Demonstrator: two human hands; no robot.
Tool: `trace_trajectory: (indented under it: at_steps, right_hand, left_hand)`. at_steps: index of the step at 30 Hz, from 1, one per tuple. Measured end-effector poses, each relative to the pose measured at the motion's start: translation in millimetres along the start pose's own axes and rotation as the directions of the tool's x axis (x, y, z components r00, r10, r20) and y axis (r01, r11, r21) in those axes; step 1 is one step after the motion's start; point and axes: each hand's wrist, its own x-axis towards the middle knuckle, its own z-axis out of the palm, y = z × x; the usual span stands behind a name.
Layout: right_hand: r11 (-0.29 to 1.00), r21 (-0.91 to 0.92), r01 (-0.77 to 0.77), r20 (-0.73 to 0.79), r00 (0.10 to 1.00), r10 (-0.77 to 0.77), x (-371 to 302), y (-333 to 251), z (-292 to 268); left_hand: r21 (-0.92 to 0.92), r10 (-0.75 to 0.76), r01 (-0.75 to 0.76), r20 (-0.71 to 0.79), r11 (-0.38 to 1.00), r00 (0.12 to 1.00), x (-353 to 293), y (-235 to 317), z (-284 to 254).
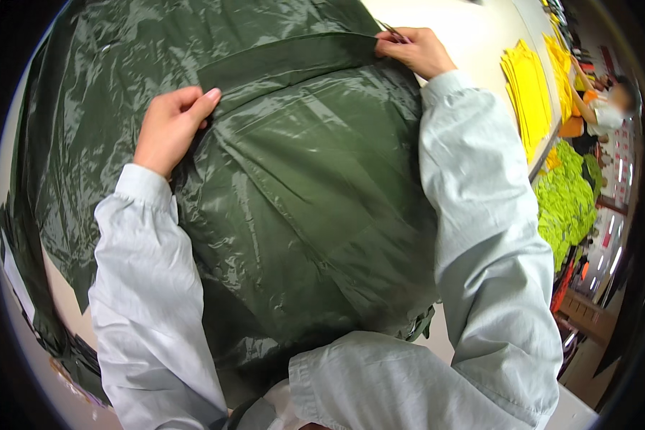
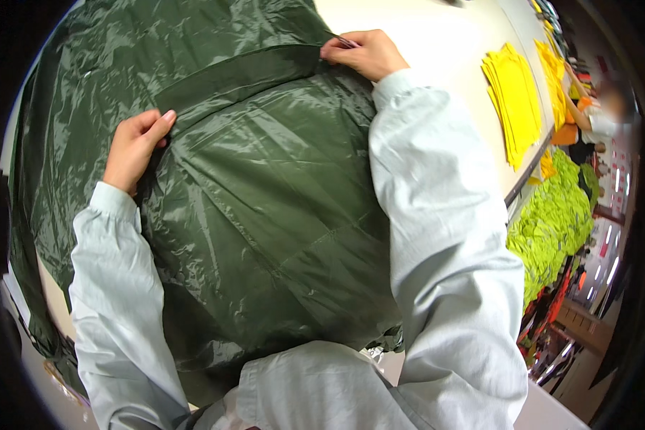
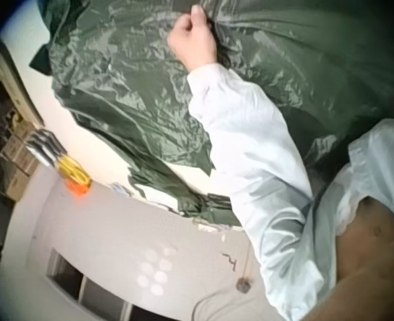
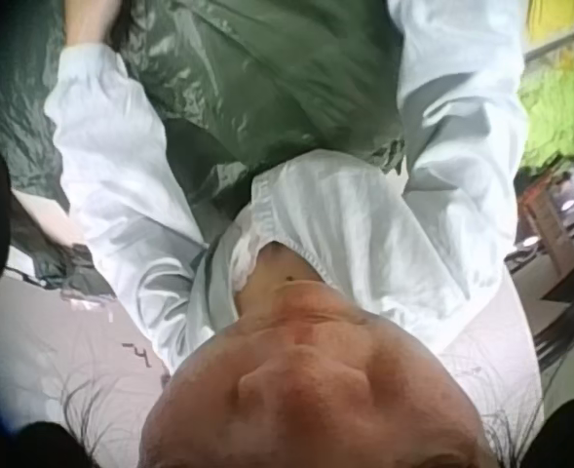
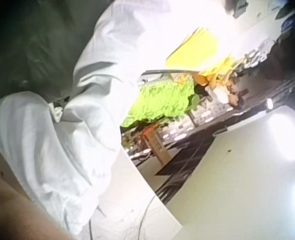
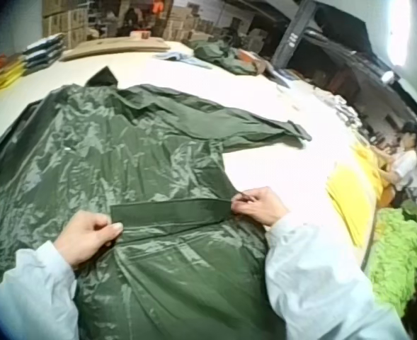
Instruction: The person folds a green raincoat on a table, trims loose threads with scissors, and places the folded item into a plastic bag. The person then retrieves another raincoat from a bin to repeat the process.
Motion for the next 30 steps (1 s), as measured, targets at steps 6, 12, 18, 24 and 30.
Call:
trace_trajectory:
  at_steps: [6,12,18,24,30]
  right_hand:
    - [0.964,0.121,0.237,-0.433,0.886,-0.164,-7.8,5.4,-1.0]
    - [0.781,-0.392,0.487,0.199,0.873,-0.445,-72.3,-60.0,32.8]
    - [0.707,-0.542,0.453,0.237,0.89,-0.389,-113.3,-58.2,53.5]
    - [0.775,-0.535,0.337,0.146,0.94,-0.308,-140.5,-36.0,53.1]
    - [0.685,-0.643,0.343,0.132,0.931,-0.341,-152.9,-42.8,70.6]
  left_hand:
    - [-0.026,0.198,-0.198,0.017,0.98,0.98,-43.6,31.1,-22.6]
    - [0.619,0.454,0.08,-0.652,0.781,0.607,-170.7,-69.6,-193.5]
    - [0.442,-0.044,0.896,-0.895,0.027,0.443,-304.2,-178.2,-307.8]
    - [0.398,-0.169,0.917,-0.905,-0.016,0.39,-298.7,-182.4,-318.9]
    - [0.44,-0.29,0.875,-0.827,0.201,0.482,-303.9,-88.7,-373.6]
